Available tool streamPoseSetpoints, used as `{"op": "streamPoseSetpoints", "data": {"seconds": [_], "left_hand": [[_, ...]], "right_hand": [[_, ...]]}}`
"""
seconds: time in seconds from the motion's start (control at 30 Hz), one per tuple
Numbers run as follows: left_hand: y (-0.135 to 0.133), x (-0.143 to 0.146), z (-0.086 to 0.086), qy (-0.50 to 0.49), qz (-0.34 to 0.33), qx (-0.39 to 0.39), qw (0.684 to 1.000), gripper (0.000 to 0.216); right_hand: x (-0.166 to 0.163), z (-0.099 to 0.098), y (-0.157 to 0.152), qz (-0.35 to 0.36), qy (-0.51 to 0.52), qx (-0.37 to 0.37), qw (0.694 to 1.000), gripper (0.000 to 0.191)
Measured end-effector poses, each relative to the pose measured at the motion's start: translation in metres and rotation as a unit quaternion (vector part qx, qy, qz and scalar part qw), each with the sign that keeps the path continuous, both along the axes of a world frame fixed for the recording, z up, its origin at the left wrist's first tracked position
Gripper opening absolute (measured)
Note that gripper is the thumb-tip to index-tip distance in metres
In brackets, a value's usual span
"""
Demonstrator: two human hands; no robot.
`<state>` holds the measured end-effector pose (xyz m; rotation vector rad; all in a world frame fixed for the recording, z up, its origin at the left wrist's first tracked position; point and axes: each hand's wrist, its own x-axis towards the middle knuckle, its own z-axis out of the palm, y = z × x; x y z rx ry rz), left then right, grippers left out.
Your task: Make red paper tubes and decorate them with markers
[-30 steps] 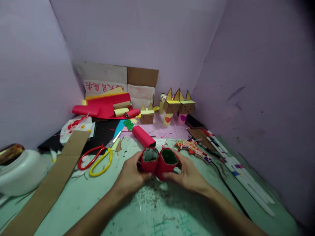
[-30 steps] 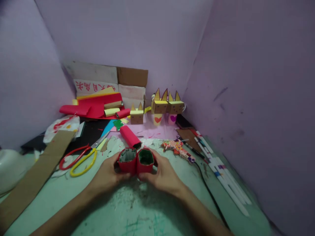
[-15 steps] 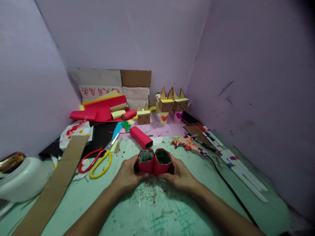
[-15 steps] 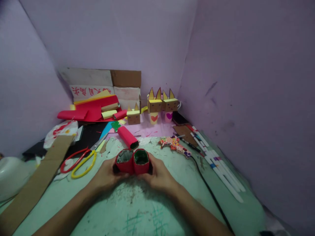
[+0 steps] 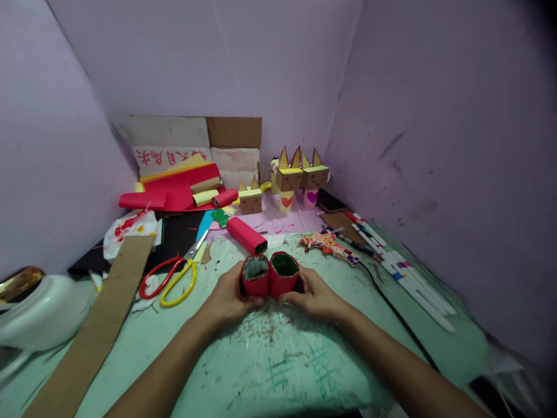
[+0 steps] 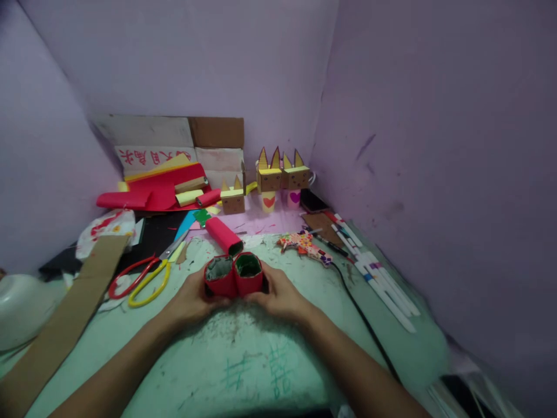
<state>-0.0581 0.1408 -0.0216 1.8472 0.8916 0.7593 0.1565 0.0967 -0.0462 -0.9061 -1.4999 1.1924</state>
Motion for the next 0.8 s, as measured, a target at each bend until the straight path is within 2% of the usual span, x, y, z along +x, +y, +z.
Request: {"op": "streamPoseSetpoints", "data": {"seconds": [0.13,0.47,0.57,0.67,0.8], "left_hand": [[0.0,0.0,-0.001,0.013,0.005,0.006,1.0,0.058],[-0.001,0.002,0.0,0.01,0.008,0.012,1.0,0.058],[-0.001,-0.002,0.001,0.031,-0.013,0.0,0.999,0.057],[0.0,-0.006,0.006,0.067,-0.025,-0.01,0.997,0.045],[0.002,-0.005,0.012,0.037,0.008,-0.028,0.999,0.034]], "right_hand": [[0.0,0.002,0.0,0.006,0.007,0.019,1.0,0.05],[-0.001,0.007,-0.002,0.007,0.006,0.005,1.0,0.048],[-0.002,0.008,-0.001,0.004,-0.003,0.006,1.0,0.049],[-0.002,0.007,-0.001,0.001,-0.009,0.013,1.0,0.05],[-0.002,0.007,0.001,-0.036,0.019,0.012,0.999,0.064]]}}
